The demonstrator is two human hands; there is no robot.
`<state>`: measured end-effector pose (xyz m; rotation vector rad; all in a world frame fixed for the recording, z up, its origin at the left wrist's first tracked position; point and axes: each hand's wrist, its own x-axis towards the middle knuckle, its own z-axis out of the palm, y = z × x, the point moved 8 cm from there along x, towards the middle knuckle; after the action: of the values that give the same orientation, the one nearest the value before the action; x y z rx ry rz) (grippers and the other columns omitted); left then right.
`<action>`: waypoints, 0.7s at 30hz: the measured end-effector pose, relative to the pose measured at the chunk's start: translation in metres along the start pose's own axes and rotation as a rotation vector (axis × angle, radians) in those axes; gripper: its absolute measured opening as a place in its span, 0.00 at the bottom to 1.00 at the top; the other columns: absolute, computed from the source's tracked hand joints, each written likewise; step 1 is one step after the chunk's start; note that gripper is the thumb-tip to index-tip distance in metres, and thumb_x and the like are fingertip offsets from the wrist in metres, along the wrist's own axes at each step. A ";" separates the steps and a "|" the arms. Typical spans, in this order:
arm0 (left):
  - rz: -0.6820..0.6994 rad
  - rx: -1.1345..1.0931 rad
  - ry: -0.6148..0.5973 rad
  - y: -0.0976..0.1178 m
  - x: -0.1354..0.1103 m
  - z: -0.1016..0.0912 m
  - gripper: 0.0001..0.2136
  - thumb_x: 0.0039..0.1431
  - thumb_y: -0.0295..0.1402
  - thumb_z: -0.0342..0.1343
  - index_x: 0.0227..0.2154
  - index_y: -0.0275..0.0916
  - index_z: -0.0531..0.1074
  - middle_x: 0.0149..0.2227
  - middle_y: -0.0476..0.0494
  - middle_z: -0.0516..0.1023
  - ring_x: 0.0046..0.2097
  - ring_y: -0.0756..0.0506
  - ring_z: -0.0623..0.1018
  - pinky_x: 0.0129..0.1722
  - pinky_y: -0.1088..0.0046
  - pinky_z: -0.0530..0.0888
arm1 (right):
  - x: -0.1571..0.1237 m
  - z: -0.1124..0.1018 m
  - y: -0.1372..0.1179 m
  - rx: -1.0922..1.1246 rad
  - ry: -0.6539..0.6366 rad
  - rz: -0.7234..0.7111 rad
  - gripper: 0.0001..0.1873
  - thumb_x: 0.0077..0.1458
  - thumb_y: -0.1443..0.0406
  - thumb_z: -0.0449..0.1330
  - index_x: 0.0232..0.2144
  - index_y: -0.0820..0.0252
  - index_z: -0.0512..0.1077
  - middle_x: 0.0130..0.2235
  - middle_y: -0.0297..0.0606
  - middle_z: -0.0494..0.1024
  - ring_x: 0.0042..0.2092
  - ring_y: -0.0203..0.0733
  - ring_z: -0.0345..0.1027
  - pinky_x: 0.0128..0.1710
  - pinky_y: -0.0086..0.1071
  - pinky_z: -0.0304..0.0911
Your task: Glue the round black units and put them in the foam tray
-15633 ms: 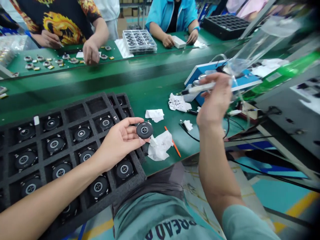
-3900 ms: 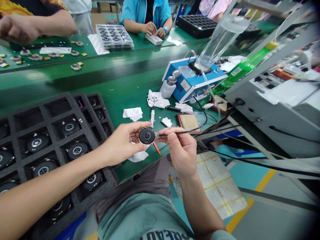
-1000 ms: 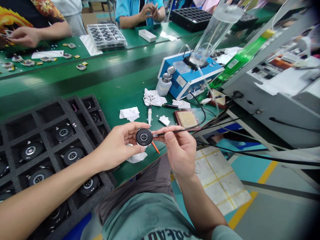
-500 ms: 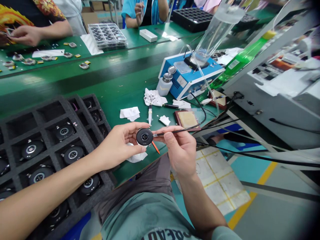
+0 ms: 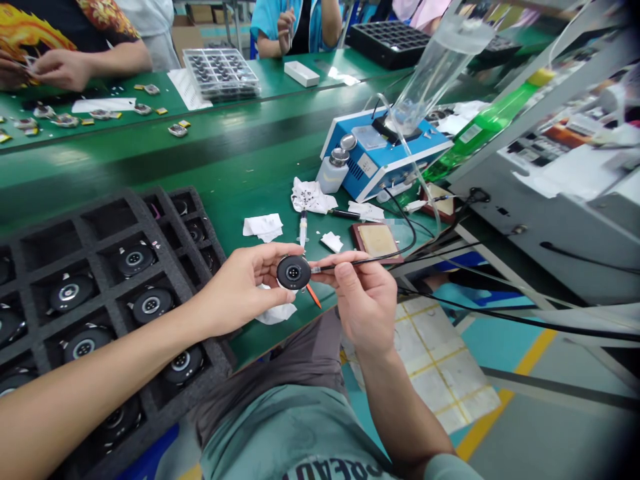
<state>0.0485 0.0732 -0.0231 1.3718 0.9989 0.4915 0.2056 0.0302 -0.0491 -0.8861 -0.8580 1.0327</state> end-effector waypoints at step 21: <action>-0.003 0.001 -0.001 -0.001 0.001 0.001 0.32 0.45 0.25 0.67 0.57 0.33 0.72 0.48 0.36 0.84 0.49 0.36 0.83 0.49 0.57 0.78 | 0.001 -0.001 0.000 -0.006 -0.023 -0.021 0.04 0.64 0.63 0.63 0.38 0.56 0.79 0.38 0.35 0.85 0.37 0.40 0.82 0.40 0.36 0.80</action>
<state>0.0493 0.0735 -0.0240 1.3715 1.0003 0.4880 0.2070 0.0307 -0.0499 -0.8700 -0.8887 1.0242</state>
